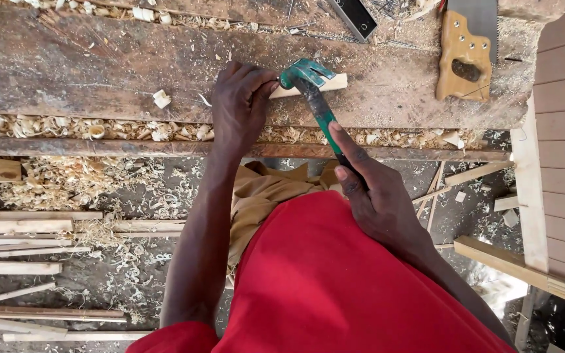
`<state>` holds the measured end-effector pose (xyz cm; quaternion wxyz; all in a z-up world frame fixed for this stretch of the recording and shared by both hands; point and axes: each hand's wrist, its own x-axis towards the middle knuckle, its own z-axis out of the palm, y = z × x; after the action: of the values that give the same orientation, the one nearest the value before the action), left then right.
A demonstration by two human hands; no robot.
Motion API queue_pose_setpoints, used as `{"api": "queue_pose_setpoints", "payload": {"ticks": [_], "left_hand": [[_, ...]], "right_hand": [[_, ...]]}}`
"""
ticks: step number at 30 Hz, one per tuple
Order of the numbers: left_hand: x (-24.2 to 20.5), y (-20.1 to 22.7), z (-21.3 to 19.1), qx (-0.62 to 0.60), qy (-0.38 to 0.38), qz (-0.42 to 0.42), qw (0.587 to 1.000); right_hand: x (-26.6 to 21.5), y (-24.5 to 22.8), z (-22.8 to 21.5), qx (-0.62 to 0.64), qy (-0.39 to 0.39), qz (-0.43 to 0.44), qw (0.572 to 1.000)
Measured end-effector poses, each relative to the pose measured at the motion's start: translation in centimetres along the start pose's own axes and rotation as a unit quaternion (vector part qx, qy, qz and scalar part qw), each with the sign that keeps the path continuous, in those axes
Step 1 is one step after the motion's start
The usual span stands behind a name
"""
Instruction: The person assembles a wooden structure by hammering nails into joints, measuring and cutting small wooden pieces with a hand saw, and applying glue to the pieces before nailing them into place.
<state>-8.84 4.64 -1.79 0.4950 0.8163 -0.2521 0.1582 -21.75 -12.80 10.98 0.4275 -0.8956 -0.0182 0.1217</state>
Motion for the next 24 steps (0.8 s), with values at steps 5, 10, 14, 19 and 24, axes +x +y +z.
{"api": "queue_pose_setpoints", "payload": {"ticks": [5,10,14,19,24], "left_hand": [[0.4,0.7,-0.3,-0.006,-0.005,-0.002,1.0],[0.1,0.4,-0.1,0.014,-0.001,-0.001,1.0],[0.1,0.5,-0.1,0.025,0.007,0.002,1.0],[-0.2,0.1,0.2,0.028,0.003,0.01,1.0],[-0.2,0.2,-0.3,0.026,0.001,0.014,1.0]], "right_hand": [[0.1,0.5,0.5,0.001,0.014,-0.032,0.999],[0.6,0.6,0.9,-0.015,0.011,-0.033,0.999],[0.0,1.4,1.1,-0.033,0.062,-0.071,0.995],[0.5,0.9,1.0,-0.018,0.022,-0.045,0.999],[1.0,0.4,0.6,-0.029,-0.017,-0.026,0.999]]}}
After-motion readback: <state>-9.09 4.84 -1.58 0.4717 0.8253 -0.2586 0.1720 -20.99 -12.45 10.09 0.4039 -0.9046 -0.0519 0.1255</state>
